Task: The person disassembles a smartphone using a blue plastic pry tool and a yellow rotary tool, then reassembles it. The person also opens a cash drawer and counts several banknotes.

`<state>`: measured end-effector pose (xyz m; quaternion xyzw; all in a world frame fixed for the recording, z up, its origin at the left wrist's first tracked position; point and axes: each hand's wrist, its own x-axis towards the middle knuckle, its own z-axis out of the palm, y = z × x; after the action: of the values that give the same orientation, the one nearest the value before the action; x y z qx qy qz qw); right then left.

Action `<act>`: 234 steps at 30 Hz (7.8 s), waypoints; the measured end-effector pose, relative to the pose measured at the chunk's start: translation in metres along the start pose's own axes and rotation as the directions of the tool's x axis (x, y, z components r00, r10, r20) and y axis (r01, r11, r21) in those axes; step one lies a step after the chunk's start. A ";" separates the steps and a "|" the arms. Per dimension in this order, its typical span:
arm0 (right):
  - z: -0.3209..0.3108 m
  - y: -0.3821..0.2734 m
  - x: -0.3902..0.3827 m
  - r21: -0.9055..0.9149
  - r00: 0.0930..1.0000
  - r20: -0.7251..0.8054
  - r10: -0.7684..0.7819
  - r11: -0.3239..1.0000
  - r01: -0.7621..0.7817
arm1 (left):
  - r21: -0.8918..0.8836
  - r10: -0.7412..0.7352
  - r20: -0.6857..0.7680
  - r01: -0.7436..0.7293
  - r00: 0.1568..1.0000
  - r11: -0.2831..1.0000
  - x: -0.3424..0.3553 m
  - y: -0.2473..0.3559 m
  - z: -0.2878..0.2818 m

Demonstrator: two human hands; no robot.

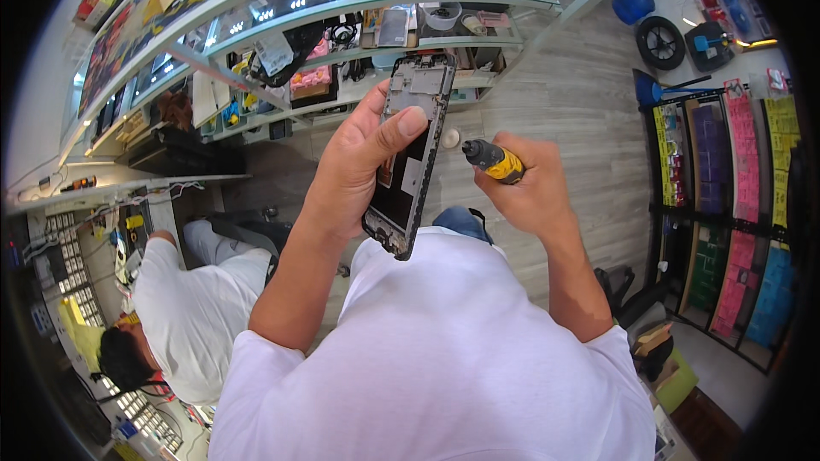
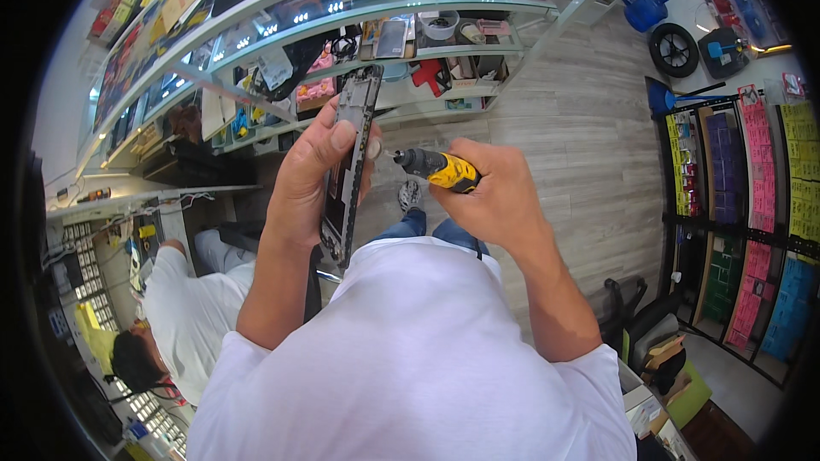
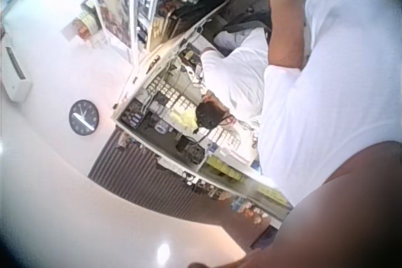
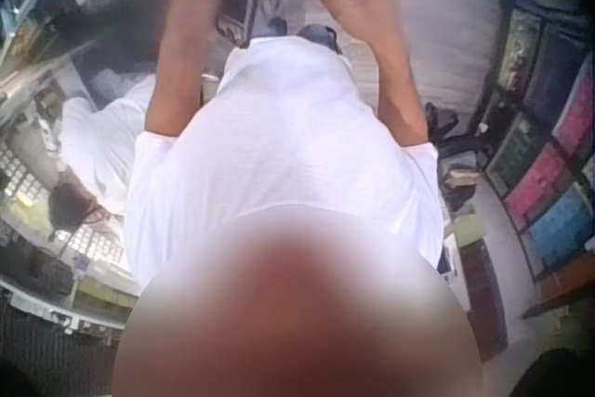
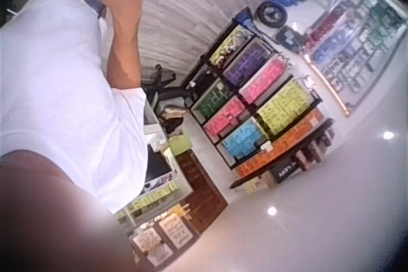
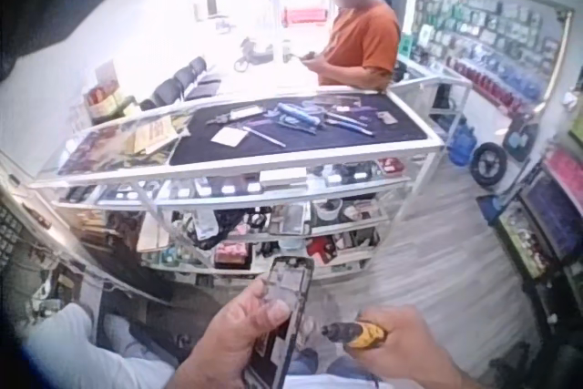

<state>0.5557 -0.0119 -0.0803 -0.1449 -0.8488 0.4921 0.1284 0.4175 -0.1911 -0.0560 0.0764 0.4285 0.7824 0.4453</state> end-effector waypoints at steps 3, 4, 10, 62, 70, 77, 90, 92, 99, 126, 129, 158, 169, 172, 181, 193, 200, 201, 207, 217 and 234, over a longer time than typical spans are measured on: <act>-0.009 0.005 0.034 -0.001 0.999 -0.044 0.004 1.000 -0.004 | 0.022 -0.008 0.006 0.007 1.000 1.000 0.036 0.019 0.005; -0.012 0.007 0.046 -0.014 0.998 -0.055 -0.006 1.000 0.005 | 0.022 -0.016 -0.001 0.016 1.000 1.000 0.045 0.025 0.006; -0.031 0.030 0.114 0.037 1.000 -0.014 -0.012 0.999 0.012 | 0.077 0.045 -0.020 -0.044 0.999 0.996 0.114 0.047 0.009; -0.058 0.060 0.313 0.745 0.927 0.350 0.131 0.560 -0.361 | 0.200 0.317 -0.308 -0.264 0.897 0.943 0.291 0.164 -0.065; -0.057 0.063 0.321 0.736 0.918 0.375 0.130 0.561 -0.380 | 0.214 0.315 -0.306 -0.257 0.898 0.942 0.294 0.165 -0.059; -0.058 0.063 0.323 0.707 0.912 0.377 0.162 0.585 -0.397 | 0.232 0.344 -0.331 -0.278 0.879 0.932 0.296 0.168 -0.048; -0.067 0.068 0.322 0.733 0.914 0.389 0.117 0.561 -0.384 | 0.249 0.332 -0.369 -0.252 0.868 0.935 0.306 0.165 -0.037; -0.068 0.069 0.321 0.739 0.916 0.381 0.124 0.554 -0.383 | 0.238 0.335 -0.363 -0.261 0.870 0.936 0.307 0.164 -0.034; -0.073 0.069 0.316 0.739 0.924 0.352 0.149 0.562 -0.372 | 0.241 0.326 -0.367 -0.249 0.872 0.938 0.311 0.162 -0.030; -0.081 0.072 0.307 0.623 0.957 0.285 0.048 0.750 -0.224 | 0.036 0.317 -0.263 -0.319 0.911 0.947 0.317 0.150 -0.028; -0.082 0.071 0.307 0.618 0.953 0.296 0.060 0.749 -0.239 | -0.112 0.322 -0.111 -0.334 0.940 0.936 0.315 0.153 -0.032; -0.096 0.039 0.316 0.519 0.947 0.315 0.066 0.823 -0.230 | -0.486 0.063 0.496 0.216 0.866 0.847 0.350 0.120 -0.040; -0.094 0.044 0.319 0.528 0.928 0.365 0.070 0.805 -0.269 | -0.375 0.078 0.377 0.075 0.923 0.924 0.340 0.130 -0.036; -0.093 0.046 0.322 0.501 0.929 0.369 0.041 0.833 -0.236 | -0.364 0.089 0.363 0.053 0.928 0.930 0.338 0.131 -0.036; -0.086 0.047 0.324 0.449 0.941 0.339 -0.011 0.881 -0.152 | -0.388 0.076 0.345 0.068 0.936 0.919 0.334 0.133 -0.035; -0.085 0.043 0.323 0.393 0.943 0.332 0.020 0.906 -0.158 | -0.440 0.045 0.436 0.170 0.899 0.882 0.334 0.135 -0.038; -0.082 0.042 0.321 0.425 0.940 0.341 0.027 0.887 -0.179 | -0.449 0.042 0.397 0.154 0.917 0.880 0.330 0.135 -0.034; -0.081 0.042 0.321 0.428 0.943 0.332 0.015 0.889 -0.165 | -0.448 0.056 0.403 0.143 0.914 0.883 0.331 0.134 -0.034; -0.081 0.043 0.320 0.458 0.936 0.352 0.030 0.866 -0.200 | -0.471 0.091 0.399 0.119 0.912 0.874 0.332 0.128 -0.036; -0.081 0.043 0.318 0.468 0.944 0.329 0.008 0.867 -0.170 | -0.408 0.174 0.393 0.002 0.903 0.913 0.341 0.127 -0.046; -0.086 0.042 0.316 0.484 0.947 0.321 0.013 0.858 -0.176 | -0.138 0.321 0.171 -0.300 0.931 0.944 0.330 0.125 -0.036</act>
<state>0.2997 0.1944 -0.0512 -0.0700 -0.6910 0.7194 0.0043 0.1249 0.0093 -0.0727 0.1935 0.3225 0.8544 0.3586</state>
